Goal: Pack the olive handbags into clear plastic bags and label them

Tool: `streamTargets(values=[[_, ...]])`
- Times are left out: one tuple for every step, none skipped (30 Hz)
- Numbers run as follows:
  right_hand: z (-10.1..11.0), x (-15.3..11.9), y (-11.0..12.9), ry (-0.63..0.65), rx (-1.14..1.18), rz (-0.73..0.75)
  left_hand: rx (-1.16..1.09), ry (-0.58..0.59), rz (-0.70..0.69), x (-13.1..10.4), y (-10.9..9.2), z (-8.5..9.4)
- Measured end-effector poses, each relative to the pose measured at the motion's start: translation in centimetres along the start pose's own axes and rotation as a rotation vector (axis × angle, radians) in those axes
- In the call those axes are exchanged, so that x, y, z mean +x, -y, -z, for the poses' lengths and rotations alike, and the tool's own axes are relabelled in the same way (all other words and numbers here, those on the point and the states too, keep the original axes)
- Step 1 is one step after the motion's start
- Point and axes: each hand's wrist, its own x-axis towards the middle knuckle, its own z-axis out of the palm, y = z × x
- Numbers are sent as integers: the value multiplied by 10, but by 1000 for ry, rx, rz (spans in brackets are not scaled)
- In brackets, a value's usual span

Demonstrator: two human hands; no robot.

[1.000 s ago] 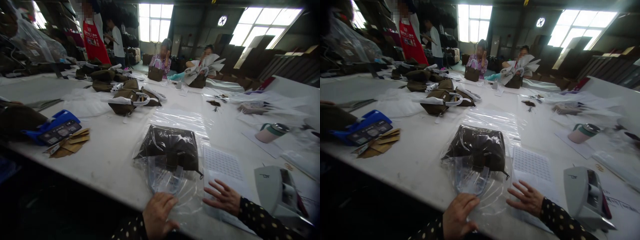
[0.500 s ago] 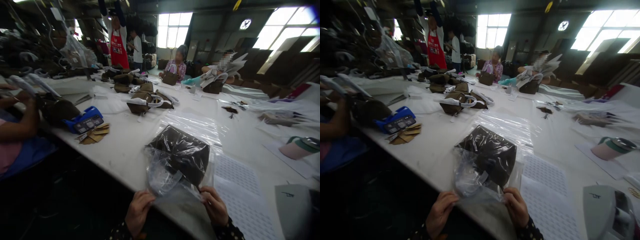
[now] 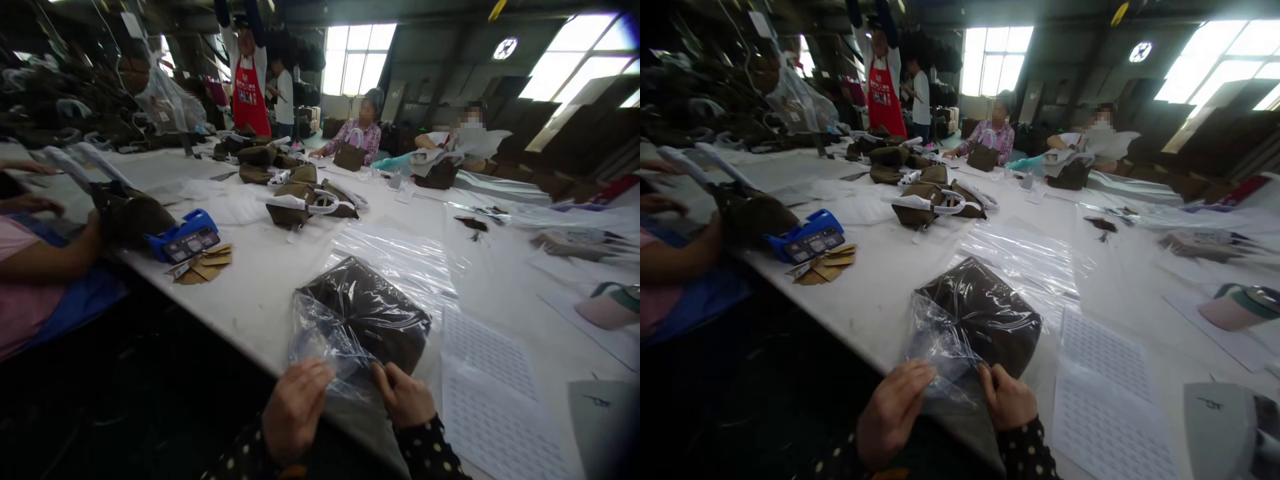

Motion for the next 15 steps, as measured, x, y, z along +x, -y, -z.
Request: streamTargets(values=[[0, -1, 0, 3, 36, -34, 82, 43, -99, 12, -3, -12], [0, -1, -1, -2, 72, -64, 165, 58, -134, 22, -3, -25], [1, -2, -1, -29, 104, -78, 242, 61, -126, 31, 0, -38], [3, -2, -2, -86, 131, -65, 303, 56, -99, 38, 5, -51], [5, -2, -3, -175, 152, -13, 347, 55, -72, 43, 11, -62], [7, -1, -4, -276, 156, 80, 378, 59, -53, 45, 18, -70], [9, 0, -4, -375, 138, 191, 401, 63, -46, 46, 24, -76], [10, 3, -5, -448, 101, 289, 419, 61, -44, 45, 28, -80], [11, 6, -5, -479, 55, 355, 433, 58, -43, 44, 32, -82], [11, 9, -5, -472, 10, 374, 441, 54, -40, 43, 34, -83], [11, 12, -6, -446, -24, 355, 446, 53, -35, 42, 34, -83], [12, 14, -9, -421, -35, 322, 447, 57, -27, 42, 35, -83], [14, 14, -14, -411, -25, 300, 443, 66, -18, 41, 35, -83], [16, 13, -23, -409, 4, 295, 436, 80, -9, 42, 35, -83], [20, 10, -36, -420, 53, 290, 426, 94, -4, 42, 36, -84]])
